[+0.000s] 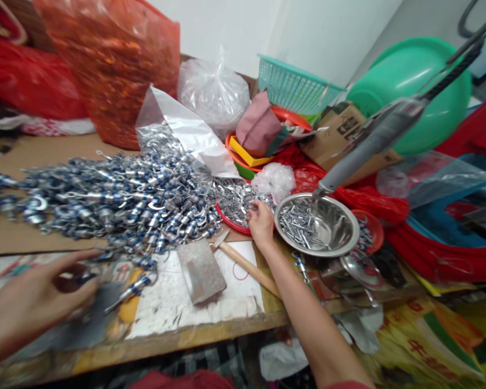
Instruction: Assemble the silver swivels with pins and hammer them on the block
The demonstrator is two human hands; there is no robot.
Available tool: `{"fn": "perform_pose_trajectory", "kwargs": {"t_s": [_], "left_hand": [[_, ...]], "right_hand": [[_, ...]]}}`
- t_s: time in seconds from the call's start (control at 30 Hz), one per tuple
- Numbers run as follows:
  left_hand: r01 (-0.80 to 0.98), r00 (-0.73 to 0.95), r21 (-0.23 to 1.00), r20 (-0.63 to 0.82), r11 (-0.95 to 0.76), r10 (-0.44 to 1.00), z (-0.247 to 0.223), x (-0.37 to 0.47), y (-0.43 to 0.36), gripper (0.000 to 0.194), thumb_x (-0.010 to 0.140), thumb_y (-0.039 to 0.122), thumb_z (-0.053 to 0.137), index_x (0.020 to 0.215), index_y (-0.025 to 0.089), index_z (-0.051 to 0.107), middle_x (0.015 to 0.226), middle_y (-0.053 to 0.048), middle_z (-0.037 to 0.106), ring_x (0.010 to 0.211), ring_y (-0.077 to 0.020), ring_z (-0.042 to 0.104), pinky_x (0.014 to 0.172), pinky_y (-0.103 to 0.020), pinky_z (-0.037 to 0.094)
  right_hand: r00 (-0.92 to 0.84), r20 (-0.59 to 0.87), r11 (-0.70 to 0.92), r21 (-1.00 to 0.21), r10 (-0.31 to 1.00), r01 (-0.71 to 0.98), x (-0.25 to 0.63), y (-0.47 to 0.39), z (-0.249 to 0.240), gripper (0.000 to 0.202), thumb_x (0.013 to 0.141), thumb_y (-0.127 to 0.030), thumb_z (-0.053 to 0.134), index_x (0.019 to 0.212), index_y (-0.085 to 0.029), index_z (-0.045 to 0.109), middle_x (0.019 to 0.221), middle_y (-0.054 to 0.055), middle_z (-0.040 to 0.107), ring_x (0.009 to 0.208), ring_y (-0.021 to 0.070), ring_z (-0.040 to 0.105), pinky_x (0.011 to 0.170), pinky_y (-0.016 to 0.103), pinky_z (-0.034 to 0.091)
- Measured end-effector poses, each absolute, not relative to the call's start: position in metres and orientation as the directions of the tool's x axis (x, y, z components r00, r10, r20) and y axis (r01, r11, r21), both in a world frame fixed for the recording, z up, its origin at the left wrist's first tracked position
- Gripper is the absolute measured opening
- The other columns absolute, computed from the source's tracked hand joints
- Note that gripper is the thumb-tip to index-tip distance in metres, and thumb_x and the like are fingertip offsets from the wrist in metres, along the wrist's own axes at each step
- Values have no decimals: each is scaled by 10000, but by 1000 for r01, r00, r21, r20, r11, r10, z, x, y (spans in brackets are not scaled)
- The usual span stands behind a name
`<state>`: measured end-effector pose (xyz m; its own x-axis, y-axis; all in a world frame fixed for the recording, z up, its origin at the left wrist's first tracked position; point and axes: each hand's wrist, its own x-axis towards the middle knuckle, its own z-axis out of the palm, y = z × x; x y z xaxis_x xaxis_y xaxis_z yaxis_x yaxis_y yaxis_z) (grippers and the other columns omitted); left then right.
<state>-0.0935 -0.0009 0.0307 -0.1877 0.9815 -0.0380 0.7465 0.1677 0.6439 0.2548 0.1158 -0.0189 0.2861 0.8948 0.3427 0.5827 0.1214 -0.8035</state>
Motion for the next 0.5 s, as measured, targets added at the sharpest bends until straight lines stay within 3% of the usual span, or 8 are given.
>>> {"fn": "perform_pose_trajectory", "kwargs": {"t_s": [0.07, 0.13, 0.23, 0.3, 0.4, 0.5], "left_hand": [[618, -192, 762, -94, 194, 977, 42, -84, -3, 509, 617, 399, 643, 1089, 212, 606, 636, 20, 713, 503, -177, 614, 459, -242, 442], [417, -199, 888, -120, 195, 973, 50, -62, -4, 537, 596, 411, 682, 1088, 208, 610, 769, -2, 744, 658, -186, 662, 584, -257, 509], [206, -170, 972, -82, 116, 982, 45, -15, -6, 451, 553, 331, 720, 979, 191, 674, 800, -29, 752, 672, -198, 674, 634, -302, 549], [243, -196, 969, 0, 49, 981, 31, 10, -8, 404, 563, 291, 720, 954, 195, 687, 760, -18, 753, 644, -194, 675, 640, -306, 556], [368, -159, 923, 185, -116, 970, 11, 23, -12, 286, 614, 282, 696, 894, 224, 709, 804, -16, 752, 666, -198, 680, 675, -305, 552], [444, -68, 852, 342, -278, 937, 2, 17, -15, 169, 671, 261, 655, 827, 255, 721, 832, -9, 752, 739, -212, 683, 714, -310, 541]], "right_hand": [[317, 322, 133, -857, 892, 498, 247, 104, -8, 256, 710, -211, 529, 954, -130, 530, 832, 82, 647, 639, 176, 645, 616, 328, 529], [324, 302, 150, -895, 896, 420, 231, 85, 5, 269, 689, -226, 578, 933, -149, 495, 781, 48, 645, 651, 161, 646, 624, 310, 538], [244, 262, 204, -950, 934, 238, 198, 48, 25, 285, 658, -190, 641, 895, -184, 482, 750, 11, 650, 698, 144, 648, 656, 280, 540], [155, 292, 265, -948, 944, 176, 177, 22, 32, 256, 667, -138, 629, 881, -197, 503, 738, -1, 646, 695, 132, 644, 648, 255, 538], [17, 371, 354, -898, 928, 263, 157, -6, 32, 201, 702, -94, 575, 867, -206, 550, 742, -5, 643, 680, 122, 636, 650, 245, 533], [23, 322, 308, -923, 947, 230, 151, -16, 30, 218, 689, -77, 580, 860, -210, 550, 706, -21, 645, 654, 119, 637, 622, 228, 531]]}}
